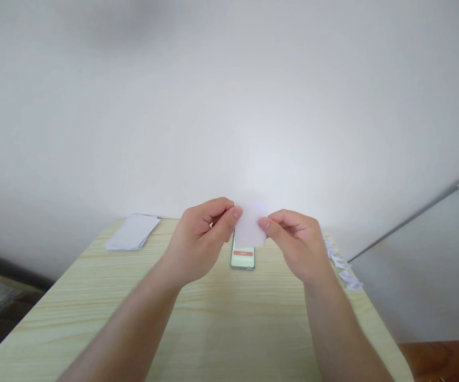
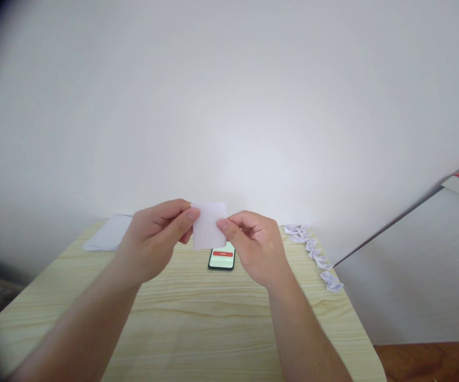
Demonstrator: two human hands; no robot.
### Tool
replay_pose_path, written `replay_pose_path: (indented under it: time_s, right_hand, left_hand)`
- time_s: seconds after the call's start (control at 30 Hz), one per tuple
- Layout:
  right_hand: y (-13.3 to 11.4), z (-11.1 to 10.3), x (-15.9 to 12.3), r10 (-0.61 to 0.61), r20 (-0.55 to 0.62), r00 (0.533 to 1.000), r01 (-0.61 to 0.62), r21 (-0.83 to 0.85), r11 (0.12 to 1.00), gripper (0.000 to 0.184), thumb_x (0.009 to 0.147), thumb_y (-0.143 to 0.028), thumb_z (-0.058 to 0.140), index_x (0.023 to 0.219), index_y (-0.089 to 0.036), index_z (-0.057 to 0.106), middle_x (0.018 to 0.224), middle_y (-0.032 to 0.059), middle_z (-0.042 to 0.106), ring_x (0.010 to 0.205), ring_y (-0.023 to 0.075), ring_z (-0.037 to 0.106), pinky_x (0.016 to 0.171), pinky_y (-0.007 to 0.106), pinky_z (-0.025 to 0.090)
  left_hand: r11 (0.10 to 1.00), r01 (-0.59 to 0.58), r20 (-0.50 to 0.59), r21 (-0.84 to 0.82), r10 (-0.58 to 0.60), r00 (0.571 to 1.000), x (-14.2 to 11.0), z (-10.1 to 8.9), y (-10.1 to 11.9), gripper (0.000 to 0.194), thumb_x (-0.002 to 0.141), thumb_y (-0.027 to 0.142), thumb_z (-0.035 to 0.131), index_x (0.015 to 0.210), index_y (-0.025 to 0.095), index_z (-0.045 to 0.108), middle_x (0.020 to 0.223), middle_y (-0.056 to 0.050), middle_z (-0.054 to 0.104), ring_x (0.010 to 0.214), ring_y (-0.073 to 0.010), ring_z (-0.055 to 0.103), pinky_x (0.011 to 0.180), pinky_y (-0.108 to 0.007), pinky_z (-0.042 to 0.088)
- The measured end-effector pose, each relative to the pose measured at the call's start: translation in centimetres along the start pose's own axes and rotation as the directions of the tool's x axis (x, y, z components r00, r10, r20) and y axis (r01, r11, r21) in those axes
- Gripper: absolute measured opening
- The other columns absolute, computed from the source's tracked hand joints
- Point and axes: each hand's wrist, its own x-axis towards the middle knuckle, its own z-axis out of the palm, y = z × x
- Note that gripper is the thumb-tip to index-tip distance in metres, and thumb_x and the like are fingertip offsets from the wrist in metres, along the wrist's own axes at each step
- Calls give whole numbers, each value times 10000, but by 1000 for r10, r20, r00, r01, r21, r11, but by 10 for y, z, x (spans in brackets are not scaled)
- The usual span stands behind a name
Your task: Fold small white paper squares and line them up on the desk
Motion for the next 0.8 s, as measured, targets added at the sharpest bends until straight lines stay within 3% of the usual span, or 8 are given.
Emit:
replay_pose_path:
  time_s: [0.53,0.8]
  right_hand:
    - [1,-3,0,98,104,990,-95,-38,995,287,899,-480,706,869,-202,772,781,36,777,706,167,710,607,257,526]
    - [0,-4,0,92,162,982,-89,-26,996,269,911,-449,698,841,-196,757,796,37,772,729,161,693,641,270,528]
  left_hand:
    - [1000,2,-150,-16,-4,989,2,2,-2,359,974,353,541,655,188,537,589,10,492,567,-122,425,529,-265,319]
    - [1000,5,-146,-26,-9,989,2,0,-4,374,979,360,536,646,189,521,589,8,489,576,-124,423,545,-266,326]
